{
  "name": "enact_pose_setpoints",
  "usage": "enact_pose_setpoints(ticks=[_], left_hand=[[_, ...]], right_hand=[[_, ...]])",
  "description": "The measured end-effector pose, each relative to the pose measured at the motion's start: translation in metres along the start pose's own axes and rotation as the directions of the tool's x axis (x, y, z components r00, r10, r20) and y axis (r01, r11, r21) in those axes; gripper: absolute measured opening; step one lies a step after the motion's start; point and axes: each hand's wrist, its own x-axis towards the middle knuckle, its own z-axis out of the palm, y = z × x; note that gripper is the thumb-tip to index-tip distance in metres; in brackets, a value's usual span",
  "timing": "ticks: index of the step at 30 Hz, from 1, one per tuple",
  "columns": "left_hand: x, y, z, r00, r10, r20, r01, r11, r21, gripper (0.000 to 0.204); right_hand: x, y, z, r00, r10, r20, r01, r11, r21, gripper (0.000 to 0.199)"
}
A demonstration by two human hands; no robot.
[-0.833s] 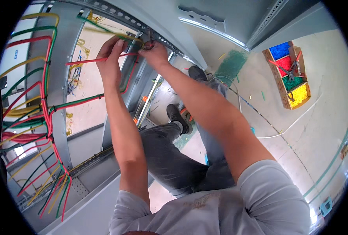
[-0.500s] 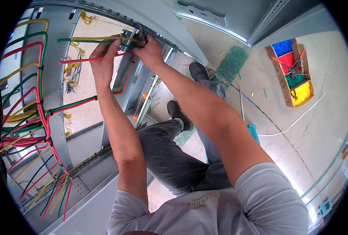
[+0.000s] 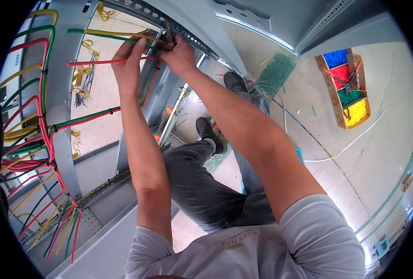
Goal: The person installs and organizes colored wires inside an open electrical cabinet. They use pliers to strip wire ends and connect them to terminal blocks, arranging the wires along the cabinet's interior.
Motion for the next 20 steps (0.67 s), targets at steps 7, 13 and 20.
enact_pose_setpoints(ticks=[7,13,20], left_hand=[[0.002,-0.014,0.01,0.995,0.06,-0.079,-0.066,0.995,-0.075,0.027],[0.005,-0.021,0.015,0.997,0.066,-0.035,-0.072,0.969,-0.235,0.031],[0.005,-0.017,0.015,0.998,-0.012,-0.068,-0.01,0.948,-0.318,0.031]], right_hand=[[0.004,-0.001,-0.003,1.0,0.012,0.024,-0.012,1.0,-0.018,0.053],[0.002,-0.008,-0.005,0.999,0.023,0.024,-0.022,0.998,-0.05,0.052],[0.003,-0.009,-0.016,0.971,0.174,0.162,-0.184,0.982,0.052,0.054]])
